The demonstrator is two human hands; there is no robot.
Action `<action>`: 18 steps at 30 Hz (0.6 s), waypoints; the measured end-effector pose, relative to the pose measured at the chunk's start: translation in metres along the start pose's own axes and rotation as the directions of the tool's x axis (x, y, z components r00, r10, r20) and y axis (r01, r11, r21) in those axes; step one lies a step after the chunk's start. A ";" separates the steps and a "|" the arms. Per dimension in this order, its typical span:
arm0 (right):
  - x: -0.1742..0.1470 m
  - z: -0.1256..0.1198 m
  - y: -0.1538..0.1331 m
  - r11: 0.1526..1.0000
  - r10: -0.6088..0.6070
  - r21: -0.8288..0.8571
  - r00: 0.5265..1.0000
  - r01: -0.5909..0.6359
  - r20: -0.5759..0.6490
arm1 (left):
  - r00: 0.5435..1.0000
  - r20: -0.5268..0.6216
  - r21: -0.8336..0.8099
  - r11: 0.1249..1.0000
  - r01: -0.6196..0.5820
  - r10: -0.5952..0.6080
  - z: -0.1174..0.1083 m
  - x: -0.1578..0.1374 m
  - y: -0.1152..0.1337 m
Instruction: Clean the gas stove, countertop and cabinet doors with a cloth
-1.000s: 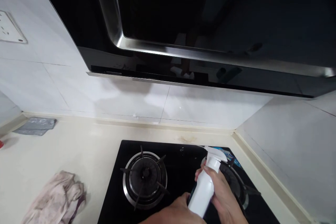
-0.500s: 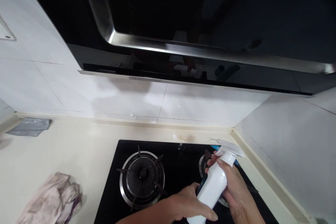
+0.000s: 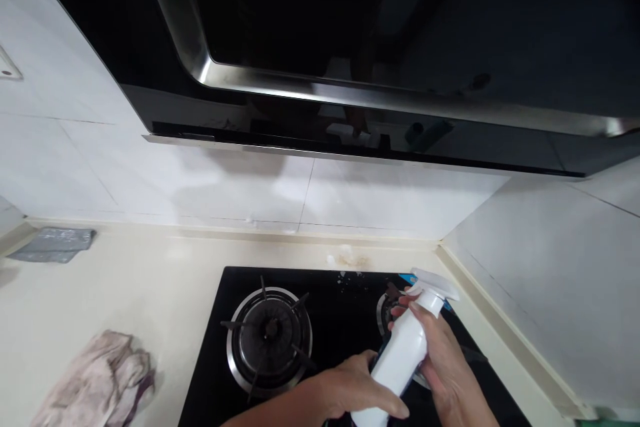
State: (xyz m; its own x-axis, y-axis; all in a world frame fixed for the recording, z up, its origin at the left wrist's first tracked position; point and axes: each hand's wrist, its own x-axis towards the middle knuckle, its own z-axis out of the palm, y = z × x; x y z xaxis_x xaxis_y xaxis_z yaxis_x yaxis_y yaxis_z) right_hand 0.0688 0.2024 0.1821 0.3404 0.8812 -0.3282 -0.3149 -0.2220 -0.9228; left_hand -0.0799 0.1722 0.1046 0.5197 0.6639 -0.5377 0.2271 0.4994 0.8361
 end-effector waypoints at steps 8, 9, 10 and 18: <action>0.003 -0.002 0.004 0.999 0.019 -0.033 0.998 -0.022 -0.063 | 0.999 0.045 -0.019 1.000 0.021 -0.020 -0.003 0.004 -0.001; 0.002 -0.003 0.006 0.999 0.026 -0.030 0.998 -0.027 -0.056 | 0.998 0.051 -0.015 1.000 0.021 -0.020 -0.003 0.003 -0.002; 0.001 -0.004 0.007 0.999 0.027 -0.025 0.999 -0.028 -0.046 | 0.998 0.057 -0.010 1.000 0.014 -0.013 -0.003 0.000 -0.002; -0.042 0.006 0.011 0.992 -0.119 -0.038 0.986 0.124 0.115 | 0.999 -0.010 0.096 0.994 -0.050 0.051 -0.013 -0.057 0.005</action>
State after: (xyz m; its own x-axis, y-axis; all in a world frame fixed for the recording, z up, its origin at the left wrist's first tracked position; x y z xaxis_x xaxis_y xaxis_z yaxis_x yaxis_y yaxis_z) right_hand 0.0460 0.1658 0.1870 0.2711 0.9434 -0.1910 -0.2363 -0.1272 -0.9633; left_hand -0.1191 0.1440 0.1383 0.5220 0.6943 -0.4954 0.2791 0.4097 0.8685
